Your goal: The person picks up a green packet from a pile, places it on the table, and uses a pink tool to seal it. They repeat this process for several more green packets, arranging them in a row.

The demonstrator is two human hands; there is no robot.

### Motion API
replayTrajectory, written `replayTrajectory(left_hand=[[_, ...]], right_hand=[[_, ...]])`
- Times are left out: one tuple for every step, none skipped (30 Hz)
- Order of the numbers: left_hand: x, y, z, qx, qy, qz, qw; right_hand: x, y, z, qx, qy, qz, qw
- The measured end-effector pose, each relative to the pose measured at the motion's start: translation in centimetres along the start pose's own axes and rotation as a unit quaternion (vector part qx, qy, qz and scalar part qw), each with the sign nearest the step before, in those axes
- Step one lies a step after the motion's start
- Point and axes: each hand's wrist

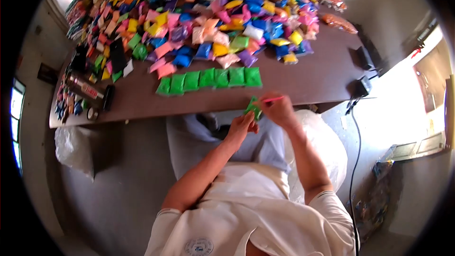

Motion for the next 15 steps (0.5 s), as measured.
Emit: replayTrajectory(left_hand=[[-0.1,0.1,-0.2,-0.009,-0.008,0.001,1.0],[0.1,-0.1,-0.1,-0.005,0.002,0.006,1.0],[0.4,-0.2,-0.1,0.0,0.012,0.012,1.0],[0.5,-0.1,-0.2,-0.009,0.004,0.006,1.0],[0.5,0.0,0.0,-0.013,0.0,0.001,1.0],[0.4,0.0,0.0,-0.023,-0.005,-0.004,1.0],[0.5,0.0,0.0,-0.02,-0.012,0.001,1.0],[0.5,0.2,0.2,-0.014,-0.018,0.006,1.0],[0.0,0.6,0.1,-0.017,-0.014,0.003,1.0],[-0.2,0.6,0.2,-0.017,-0.016,0.002,1.0],[-0.3,0.7,0.3,-0.003,-0.006,-0.004,1.0],[-0.3,0.7,0.3,0.011,0.003,-0.01,1.0],[-0.3,0.7,0.3,0.009,0.0,-0.011,1.0],[-0.2,0.6,0.3,0.001,0.001,-0.003,1.0],[0.0,0.7,0.3,-0.006,0.001,0.004,1.0]], right_hand=[[0.8,-0.3,0.1,-0.024,0.059,0.064,0.996],[0.8,-0.5,-0.1,-0.004,0.066,0.083,0.994],[1.6,-0.6,-0.3,0.011,0.052,0.068,0.996],[2.2,-0.6,-0.6,0.021,0.059,0.084,0.995],[2.5,-0.8,-0.8,0.038,0.055,0.087,0.994],[2.8,-0.6,-0.7,0.055,0.051,0.087,0.993],[2.4,-0.1,-0.8,0.061,0.055,0.093,0.992],[1.8,0.3,-0.8,0.044,0.02,0.073,0.996],[1.3,0.6,-0.7,0.026,-0.016,0.052,0.998],[0.9,0.5,-0.4,0.027,-0.014,0.052,0.998],[0.5,0.3,-0.1,0.01,0.009,0.045,0.999],[0.1,0.2,0.2,-0.008,0.031,0.038,0.999],[-0.4,0.1,0.2,-0.021,0.044,0.042,0.998],[-0.5,0.0,0.2,-0.02,0.046,0.044,0.998],[-0.6,-0.2,0.2,-0.021,0.043,0.057,0.997]])
Point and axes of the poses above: each hand's wrist, its own z-axis away from the middle knuckle, its own y-axis out of the back of the hand, x = y × z, and after that the axes turned 12 degrees about y, right-handed
